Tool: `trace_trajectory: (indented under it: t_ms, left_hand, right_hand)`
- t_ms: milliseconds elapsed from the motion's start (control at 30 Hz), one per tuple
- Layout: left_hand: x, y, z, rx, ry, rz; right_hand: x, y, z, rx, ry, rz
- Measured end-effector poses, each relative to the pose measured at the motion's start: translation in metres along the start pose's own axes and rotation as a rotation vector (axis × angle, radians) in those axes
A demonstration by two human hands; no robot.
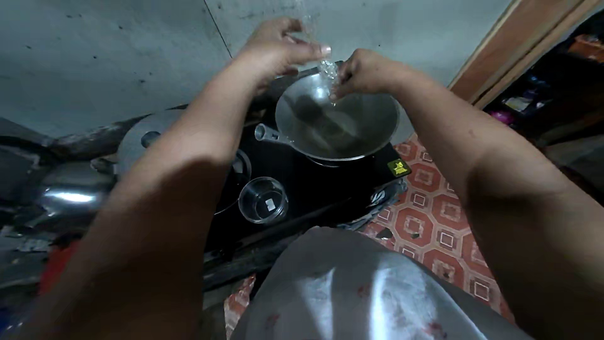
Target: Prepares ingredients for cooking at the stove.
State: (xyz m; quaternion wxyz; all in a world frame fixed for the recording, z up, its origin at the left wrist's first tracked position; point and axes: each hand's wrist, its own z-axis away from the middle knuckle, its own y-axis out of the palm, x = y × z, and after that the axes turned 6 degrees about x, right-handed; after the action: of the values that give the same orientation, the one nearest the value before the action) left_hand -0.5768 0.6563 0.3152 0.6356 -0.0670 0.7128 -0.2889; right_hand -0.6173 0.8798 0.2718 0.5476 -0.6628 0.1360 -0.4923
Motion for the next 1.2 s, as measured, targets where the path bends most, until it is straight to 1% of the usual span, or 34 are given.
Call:
trace_trajectory:
  t_ms: [33,100,200,300,433,500,700,833,933,1033,1100,1200]
  left_hand:
    - [0.003,0.008,-0.001,0.040,-0.031,-0.057]
    - [0.009,0.019,-0.007,0.074,-0.056,-0.089]
    - [0.013,0.026,-0.013,0.028,-0.047,-0.040]
    - [0.018,0.027,-0.016,-0.037,-0.050,-0.014]
    - [0.024,0.025,-0.021,-0.069,-0.036,-0.012]
    - [0.024,0.028,-0.022,-0.069,-0.032,0.002]
    - [0.013,0.039,-0.030,-0.009,-0.023,-0.095]
    - [0.005,0.046,-0.032,0.031,-0.053,-0.211]
    - [0.001,0.047,-0.032,0.025,-0.050,-0.248]
    - [0.000,0.045,-0.034,-0.021,-0.079,-0.267]
    - [0.001,0.044,-0.034,-0.041,-0.109,-0.284]
    - [0.006,0.042,-0.034,-0.051,-0.151,-0.253]
  right_hand:
    - [0.002,-0.001,-0.001,0.019,0.001,0.026]
    - [0.004,0.000,-0.004,0.038,-0.040,0.071]
    - [0.007,-0.003,-0.002,0.047,-0.061,0.111]
    - [-0.003,-0.005,0.004,0.009,-0.038,0.061]
    - [-0.029,-0.009,0.013,-0.120,-0.046,-0.054]
    - [-0.032,-0.008,0.017,-0.150,-0.032,-0.108]
    - [-0.020,-0.007,0.014,-0.245,0.042,-0.168]
    - [-0.012,-0.004,0.012,-0.301,0.041,-0.265]
    - [-0.003,-0.004,0.011,-0.311,0.033,-0.320]
    - [0.004,-0.006,0.009,-0.341,0.025,-0.406]
    - [0.008,-0.009,0.009,-0.333,0.022,-0.467]
    - [0.010,-0.010,0.010,-0.286,0.010,-0.487]
